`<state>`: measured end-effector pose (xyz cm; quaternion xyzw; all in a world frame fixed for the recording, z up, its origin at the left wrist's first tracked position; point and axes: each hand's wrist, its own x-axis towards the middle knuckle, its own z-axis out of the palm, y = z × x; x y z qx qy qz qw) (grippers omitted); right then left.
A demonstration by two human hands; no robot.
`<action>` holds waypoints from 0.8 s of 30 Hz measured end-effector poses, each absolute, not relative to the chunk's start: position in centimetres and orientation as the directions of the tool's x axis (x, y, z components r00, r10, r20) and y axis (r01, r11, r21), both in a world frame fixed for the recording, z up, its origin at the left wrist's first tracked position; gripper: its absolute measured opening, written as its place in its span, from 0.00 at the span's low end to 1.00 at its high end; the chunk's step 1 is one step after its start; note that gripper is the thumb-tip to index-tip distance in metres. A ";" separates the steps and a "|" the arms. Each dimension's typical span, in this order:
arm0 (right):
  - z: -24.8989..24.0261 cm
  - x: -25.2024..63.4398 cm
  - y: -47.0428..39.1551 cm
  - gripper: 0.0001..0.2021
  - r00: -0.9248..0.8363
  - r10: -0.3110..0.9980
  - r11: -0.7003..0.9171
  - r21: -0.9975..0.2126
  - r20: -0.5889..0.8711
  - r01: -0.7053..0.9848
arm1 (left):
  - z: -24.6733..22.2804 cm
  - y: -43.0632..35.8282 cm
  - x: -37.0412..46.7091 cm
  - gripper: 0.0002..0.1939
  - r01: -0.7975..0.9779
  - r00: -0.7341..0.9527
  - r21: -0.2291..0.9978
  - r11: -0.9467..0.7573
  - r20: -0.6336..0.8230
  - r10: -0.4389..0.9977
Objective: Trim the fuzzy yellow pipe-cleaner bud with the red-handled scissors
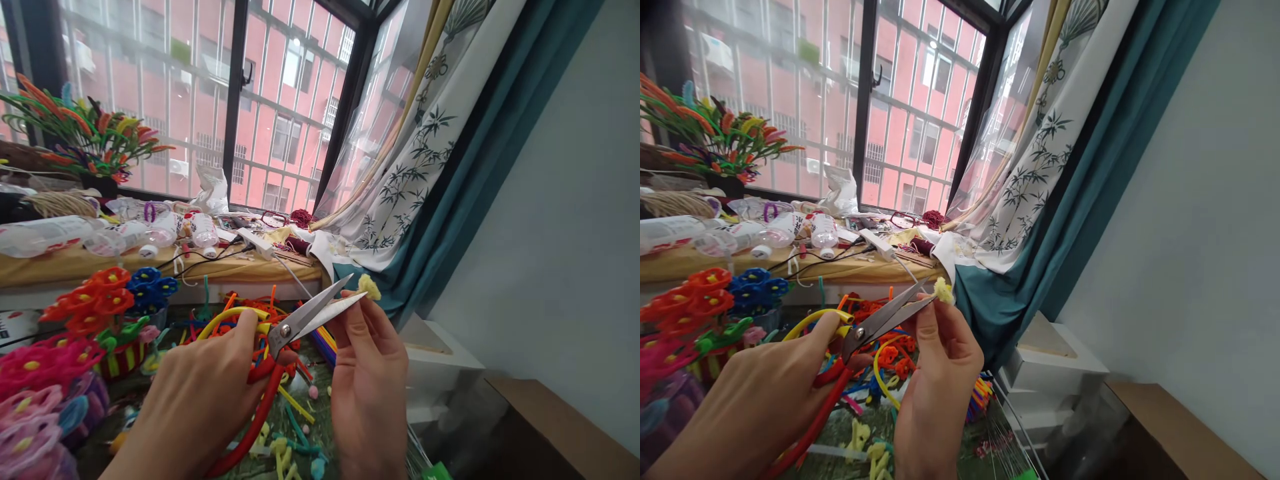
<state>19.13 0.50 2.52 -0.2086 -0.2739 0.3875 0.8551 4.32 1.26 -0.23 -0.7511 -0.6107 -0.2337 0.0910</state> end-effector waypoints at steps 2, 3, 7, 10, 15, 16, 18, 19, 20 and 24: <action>2.4 19.2 0.5 0.05 0.541 0.784 0.605 -0.574 0.306 -0.552 | -0.2 1.4 4.2 0.14 0.966 0.165 0.104 -0.236 0.456 0.874; 2.4 19.2 0.4 0.05 0.538 0.785 0.603 -0.575 0.307 -0.553 | -0.2 1.4 4.2 0.14 0.968 0.172 0.085 -0.235 0.454 0.874; 2.4 19.5 0.4 0.06 0.527 0.795 0.591 -0.576 0.299 -0.565 | -0.2 1.7 3.9 0.15 0.968 0.209 0.033 -0.250 0.446 0.870; 2.6 19.5 0.5 0.07 0.513 0.807 0.578 -0.568 0.291 -0.586 | -0.3 1.7 3.8 0.16 0.967 0.223 0.008 -0.253 0.444 0.868; 2.8 19.4 0.6 0.08 0.525 0.804 0.581 -0.558 0.279 -0.593 | -0.4 1.3 4.2 0.19 0.972 0.216 -0.023 -0.232 0.464 0.859; 2.8 19.4 0.6 0.08 0.535 0.798 0.586 -0.559 0.276 -0.587 | -0.4 1.3 4.2 0.19 0.973 0.217 -0.028 -0.231 0.466 0.858; 2.7 19.4 0.6 0.08 0.548 0.790 0.594 -0.564 0.274 -0.573 | -0.4 1.4 4.2 0.18 0.972 0.222 -0.036 -0.233 0.469 0.855; 2.7 19.4 0.6 0.07 0.548 0.790 0.592 -0.571 0.274 -0.568 | -0.4 1.4 4.1 0.18 0.970 0.229 -0.041 -0.238 0.467 0.854; 2.7 19.4 0.6 0.07 0.545 0.792 0.589 -0.579 0.275 -0.564 | -0.4 1.5 4.1 0.18 0.969 0.237 -0.046 -0.243 0.465 0.853; 2.7 19.5 0.7 0.06 0.540 0.794 0.586 -0.585 0.278 -0.561 | -0.7 1.7 3.6 0.16 0.965 0.258 -0.072 -0.254 0.456 0.851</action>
